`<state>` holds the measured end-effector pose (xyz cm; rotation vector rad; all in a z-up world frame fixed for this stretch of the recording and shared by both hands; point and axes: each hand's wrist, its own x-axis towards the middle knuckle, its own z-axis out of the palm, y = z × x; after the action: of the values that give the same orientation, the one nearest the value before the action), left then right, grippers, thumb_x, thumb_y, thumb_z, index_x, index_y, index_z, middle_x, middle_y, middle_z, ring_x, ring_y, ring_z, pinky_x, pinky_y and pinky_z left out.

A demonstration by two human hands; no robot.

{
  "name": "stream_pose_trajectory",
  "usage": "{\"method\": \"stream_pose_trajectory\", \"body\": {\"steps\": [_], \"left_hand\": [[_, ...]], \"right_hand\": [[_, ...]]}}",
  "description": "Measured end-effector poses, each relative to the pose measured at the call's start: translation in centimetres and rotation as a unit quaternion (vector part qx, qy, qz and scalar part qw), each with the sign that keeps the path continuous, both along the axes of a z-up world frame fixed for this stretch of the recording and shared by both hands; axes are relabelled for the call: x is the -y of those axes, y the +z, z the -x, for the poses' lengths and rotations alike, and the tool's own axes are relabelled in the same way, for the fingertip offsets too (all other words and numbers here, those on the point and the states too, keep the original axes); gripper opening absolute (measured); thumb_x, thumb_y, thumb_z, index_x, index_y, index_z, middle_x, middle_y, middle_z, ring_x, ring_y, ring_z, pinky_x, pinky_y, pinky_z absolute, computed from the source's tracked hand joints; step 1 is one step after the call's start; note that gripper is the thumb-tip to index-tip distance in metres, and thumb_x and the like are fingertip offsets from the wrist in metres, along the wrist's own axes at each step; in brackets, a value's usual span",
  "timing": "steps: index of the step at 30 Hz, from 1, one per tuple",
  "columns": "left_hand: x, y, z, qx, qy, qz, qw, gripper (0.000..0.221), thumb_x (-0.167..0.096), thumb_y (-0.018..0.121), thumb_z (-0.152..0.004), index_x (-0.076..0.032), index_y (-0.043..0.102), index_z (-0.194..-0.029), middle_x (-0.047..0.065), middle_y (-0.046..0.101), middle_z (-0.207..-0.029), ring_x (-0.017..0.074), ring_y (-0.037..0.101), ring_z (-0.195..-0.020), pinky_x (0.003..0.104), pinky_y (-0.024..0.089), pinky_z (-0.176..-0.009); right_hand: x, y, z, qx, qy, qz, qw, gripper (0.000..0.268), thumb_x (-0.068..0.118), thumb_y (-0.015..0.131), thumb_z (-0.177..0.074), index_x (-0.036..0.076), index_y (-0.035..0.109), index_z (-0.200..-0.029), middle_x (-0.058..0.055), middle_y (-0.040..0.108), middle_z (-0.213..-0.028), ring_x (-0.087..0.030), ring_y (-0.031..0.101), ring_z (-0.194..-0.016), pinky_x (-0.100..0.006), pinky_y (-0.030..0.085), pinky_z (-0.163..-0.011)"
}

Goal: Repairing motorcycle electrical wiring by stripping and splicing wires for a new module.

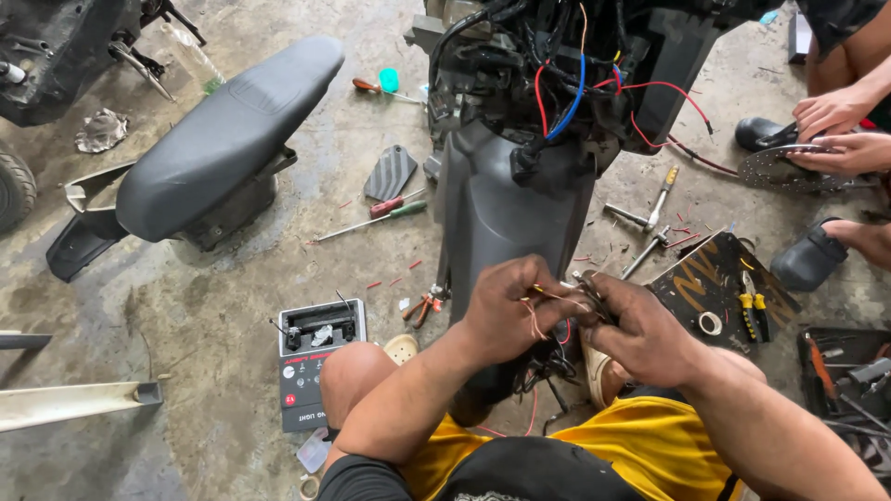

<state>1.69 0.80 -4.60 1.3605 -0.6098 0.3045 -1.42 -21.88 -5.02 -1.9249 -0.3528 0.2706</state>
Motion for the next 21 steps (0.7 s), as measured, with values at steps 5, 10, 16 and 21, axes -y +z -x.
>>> {"method": "stream_pose_trajectory", "body": {"steps": [5, 10, 16, 21], "left_hand": [[-0.2, 0.2, 0.1, 0.005, 0.016, 0.004, 1.0, 0.028, -0.016, 0.095, -0.079, -0.004, 0.07, -0.077, 0.015, 0.059, -0.061, 0.0261, 0.062, -0.051, 0.031, 0.048, -0.049], [-0.3, -0.2, 0.1, 0.0, 0.016, -0.018, 1.0, 0.03, -0.018, 0.097, -0.079, -0.002, 0.072, -0.082, 0.018, 0.064, -0.065, 0.0329, 0.067, -0.055, 0.036, 0.052, -0.051], [-2.4, 0.1, 0.1, -0.109, 0.049, -0.189, 0.975, 0.04, -0.029, 0.097, -0.078, -0.016, 0.059, -0.085, -0.004, 0.061, -0.072, 0.0102, 0.046, -0.06, 0.028, 0.043, -0.057], [-1.7, -0.1, -0.4, -0.258, -0.089, 0.011, 0.962, 0.014, -0.019, 0.065, -0.1, -0.008, 0.067, -0.109, -0.006, 0.049, -0.077, 0.0056, 0.043, -0.067, 0.022, 0.037, -0.063]], "right_hand": [[-0.1, -0.4, 0.1, -0.006, -0.026, -0.08, 0.996, 0.025, -0.002, 0.073, -0.076, -0.002, 0.074, -0.101, -0.009, 0.064, -0.076, -0.021, 0.061, -0.072, -0.039, 0.052, -0.065], [-0.1, 1.2, 0.0, 0.021, -0.053, -0.111, 0.992, 0.017, -0.004, 0.064, -0.072, 0.001, 0.07, -0.087, -0.012, 0.059, -0.062, -0.025, 0.054, -0.051, -0.038, 0.047, -0.046], [11.5, 5.1, -3.1, 0.083, -0.252, -0.381, 0.886, 0.018, 0.007, 0.057, -0.085, 0.017, 0.049, -0.098, -0.004, 0.041, -0.08, -0.015, 0.036, -0.057, -0.031, 0.03, -0.056], [24.0, -11.0, -7.7, -0.108, -0.409, 0.207, 0.882, 0.052, 0.02, 0.068, -0.094, 0.011, 0.049, -0.142, -0.021, 0.064, -0.118, -0.033, 0.061, -0.101, -0.04, 0.046, -0.085]]}}
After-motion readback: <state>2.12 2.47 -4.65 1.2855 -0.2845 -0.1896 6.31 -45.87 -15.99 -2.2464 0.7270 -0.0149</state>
